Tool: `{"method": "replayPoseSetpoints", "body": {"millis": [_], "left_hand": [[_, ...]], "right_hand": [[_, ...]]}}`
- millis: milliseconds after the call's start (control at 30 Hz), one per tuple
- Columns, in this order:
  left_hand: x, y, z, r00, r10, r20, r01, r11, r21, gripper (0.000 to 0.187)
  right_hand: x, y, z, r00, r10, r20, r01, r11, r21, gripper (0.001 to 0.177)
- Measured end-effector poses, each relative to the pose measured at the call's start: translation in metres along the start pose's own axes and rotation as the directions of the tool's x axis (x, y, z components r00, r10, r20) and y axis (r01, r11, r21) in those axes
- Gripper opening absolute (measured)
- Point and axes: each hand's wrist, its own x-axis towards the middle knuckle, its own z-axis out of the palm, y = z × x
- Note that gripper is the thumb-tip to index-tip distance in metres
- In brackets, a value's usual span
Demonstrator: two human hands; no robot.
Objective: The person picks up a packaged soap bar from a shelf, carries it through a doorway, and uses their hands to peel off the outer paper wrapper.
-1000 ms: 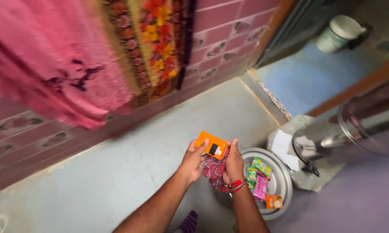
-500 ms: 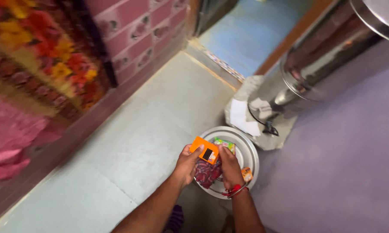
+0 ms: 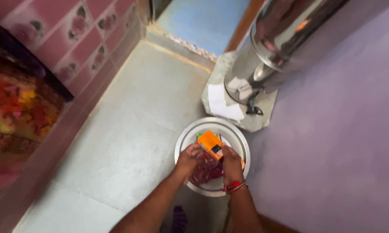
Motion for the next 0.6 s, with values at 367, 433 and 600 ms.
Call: {"method": "replayPoseSetpoints", "body": {"millis": [367,433,600], "left_hand": [[0.019,-0.01,-0.04,0.998,-0.055,-0.037,0.055,0.998,-0.007,0.034],[0.025,0.001,-0.047,0.995,-0.071,-0.068,0.068,0.997,-0.038,0.033],[0.055,0.016,-0.057,0.983,-0.041,-0.179,0.016,0.99,-0.137,0.034]], "right_hand": [[0.042,0.117,-0.107,0.874,0.352,-0.335,-0.147,0.848,0.509,0.038],[0.053,0.125,-0.116,0.852,0.37,-0.37,-0.136,0.839,0.526,0.036],[0.069,0.132,-0.12,0.798,0.388,-0.46,-0.123,0.853,0.507,0.038]]}}
